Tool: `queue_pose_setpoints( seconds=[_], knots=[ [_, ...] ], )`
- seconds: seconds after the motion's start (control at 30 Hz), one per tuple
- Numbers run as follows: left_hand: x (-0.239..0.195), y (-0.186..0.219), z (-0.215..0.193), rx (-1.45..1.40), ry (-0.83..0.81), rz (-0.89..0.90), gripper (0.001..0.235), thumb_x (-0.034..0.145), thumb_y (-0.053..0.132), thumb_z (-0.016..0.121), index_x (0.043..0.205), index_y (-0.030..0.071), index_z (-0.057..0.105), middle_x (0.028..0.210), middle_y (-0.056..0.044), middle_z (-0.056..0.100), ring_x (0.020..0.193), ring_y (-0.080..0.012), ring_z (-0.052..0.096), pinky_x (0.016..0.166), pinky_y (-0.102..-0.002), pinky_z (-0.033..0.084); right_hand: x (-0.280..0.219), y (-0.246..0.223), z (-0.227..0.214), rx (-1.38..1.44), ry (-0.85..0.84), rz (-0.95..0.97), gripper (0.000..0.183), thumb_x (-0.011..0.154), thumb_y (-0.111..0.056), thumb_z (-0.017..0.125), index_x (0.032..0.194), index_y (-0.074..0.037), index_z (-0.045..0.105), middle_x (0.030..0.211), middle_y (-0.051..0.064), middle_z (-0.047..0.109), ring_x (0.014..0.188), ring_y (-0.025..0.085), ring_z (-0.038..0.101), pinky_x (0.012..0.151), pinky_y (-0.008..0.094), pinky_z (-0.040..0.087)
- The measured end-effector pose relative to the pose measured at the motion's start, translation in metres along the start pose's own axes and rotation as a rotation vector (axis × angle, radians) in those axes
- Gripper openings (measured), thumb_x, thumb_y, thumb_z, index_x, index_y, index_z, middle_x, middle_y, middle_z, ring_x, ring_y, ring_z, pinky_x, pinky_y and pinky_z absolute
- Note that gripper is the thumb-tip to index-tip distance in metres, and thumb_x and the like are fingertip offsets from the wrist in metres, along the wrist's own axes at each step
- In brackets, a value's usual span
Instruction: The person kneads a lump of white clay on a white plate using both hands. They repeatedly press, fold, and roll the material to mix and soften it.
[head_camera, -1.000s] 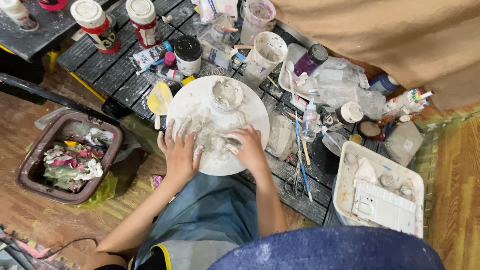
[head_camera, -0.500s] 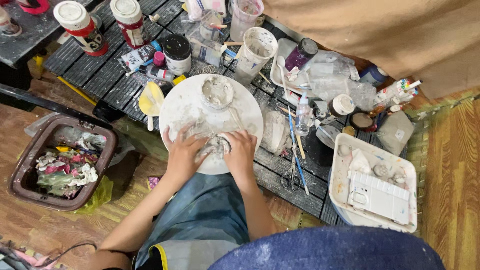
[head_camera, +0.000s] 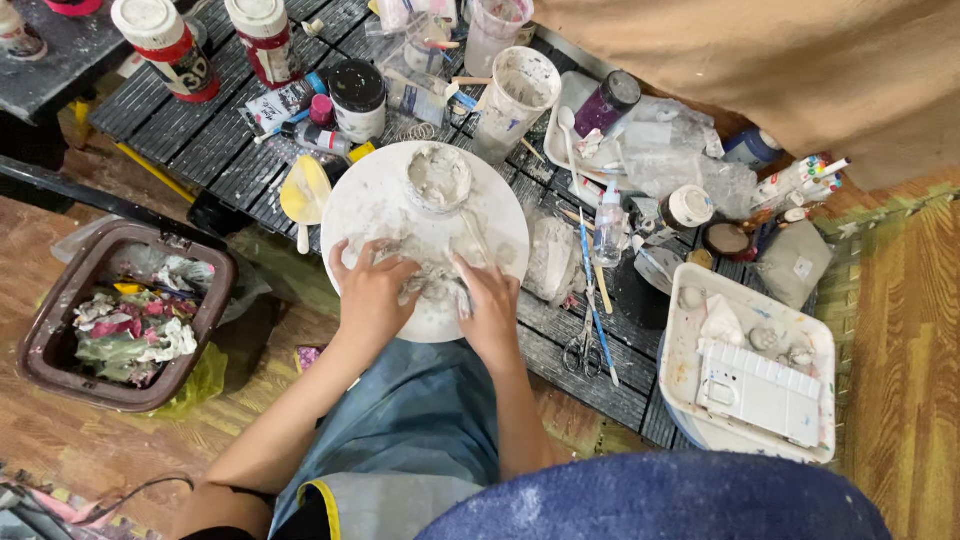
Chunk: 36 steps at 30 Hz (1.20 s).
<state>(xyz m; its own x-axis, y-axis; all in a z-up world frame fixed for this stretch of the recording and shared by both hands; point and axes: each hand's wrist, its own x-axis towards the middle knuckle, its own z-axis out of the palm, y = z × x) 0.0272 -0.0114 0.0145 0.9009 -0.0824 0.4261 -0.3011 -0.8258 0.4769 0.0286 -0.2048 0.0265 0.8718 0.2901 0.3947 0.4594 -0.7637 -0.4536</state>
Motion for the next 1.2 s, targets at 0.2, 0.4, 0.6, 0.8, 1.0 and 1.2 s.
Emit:
queue_pose_setpoints(
  seconds=[0.2, 0.4, 0.6, 0.8, 1.0, 1.2],
  knots=[
    [-0.019, -0.017, 0.011, -0.007, 0.042, 0.097, 0.021, 0.087, 0.025, 0.079, 0.108, 0.022, 0.077, 0.105, 0.003, 0.075, 0.142, -0.0241, 0.052, 0.121, -0.069, 0.009, -0.007, 0.001, -0.003, 0.038, -0.118, 0.096, 0.066, 0.074, -0.006, 0.079, 0.137, -0.02, 0.063, 0.127, 0.003, 0.072, 0.118, 0.027, 0.057, 0.103, 0.042, 0.035],
    [-0.029, -0.034, 0.004, -0.012, -0.129, 0.2, 0.042, 0.079, 0.035, 0.08, 0.116, 0.018, 0.072, 0.116, -0.005, 0.072, 0.147, -0.0316, 0.038, 0.117, -0.075, 0.002, -0.001, -0.002, -0.002, 0.008, -0.119, 0.101, 0.073, 0.075, -0.002, 0.077, 0.145, -0.018, 0.059, 0.13, 0.004, 0.071, 0.121, 0.03, 0.051, 0.111, 0.045, 0.032],
    [0.002, -0.052, -0.001, -0.07, 0.058, 0.171, 0.053, 0.089, 0.035, 0.074, 0.13, 0.005, 0.062, 0.145, -0.018, 0.059, 0.156, -0.0376, 0.032, 0.122, -0.064, 0.013, -0.001, -0.002, 0.003, -0.044, -0.097, 0.061, 0.078, 0.072, -0.002, 0.076, 0.145, -0.012, 0.053, 0.133, 0.008, 0.066, 0.124, 0.032, 0.05, 0.11, 0.047, 0.031],
    [-0.002, -0.037, 0.004, 0.044, 0.042, 0.088, 0.063, 0.087, 0.041, 0.072, 0.136, 0.004, 0.059, 0.15, -0.018, 0.051, 0.153, -0.0388, 0.031, 0.119, -0.064, 0.014, -0.004, 0.011, 0.009, 0.005, -0.077, 0.055, 0.056, 0.075, -0.005, 0.076, 0.128, -0.011, 0.063, 0.126, 0.007, 0.068, 0.12, 0.03, 0.054, 0.103, 0.045, 0.036],
    [-0.01, -0.026, 0.005, 0.073, 0.029, 0.075, 0.067, 0.083, 0.042, 0.071, 0.138, 0.005, 0.059, 0.146, -0.015, 0.052, 0.148, -0.0369, 0.034, 0.119, -0.063, 0.014, -0.02, 0.013, 0.023, -0.086, 0.096, 0.067, 0.033, 0.081, -0.012, 0.075, 0.113, -0.013, 0.071, 0.116, 0.002, 0.073, 0.111, 0.025, 0.06, 0.1, 0.043, 0.038],
    [-0.013, -0.018, 0.005, 0.058, 0.068, 0.068, 0.068, 0.083, 0.04, 0.071, 0.139, 0.005, 0.058, 0.148, -0.014, 0.053, 0.147, -0.0345, 0.038, 0.119, -0.061, 0.014, -0.02, 0.007, 0.011, -0.012, 0.135, 0.056, 0.039, 0.081, -0.013, 0.074, 0.119, -0.01, 0.07, 0.119, 0.006, 0.071, 0.116, 0.028, 0.057, 0.106, 0.044, 0.037]
  ],
)
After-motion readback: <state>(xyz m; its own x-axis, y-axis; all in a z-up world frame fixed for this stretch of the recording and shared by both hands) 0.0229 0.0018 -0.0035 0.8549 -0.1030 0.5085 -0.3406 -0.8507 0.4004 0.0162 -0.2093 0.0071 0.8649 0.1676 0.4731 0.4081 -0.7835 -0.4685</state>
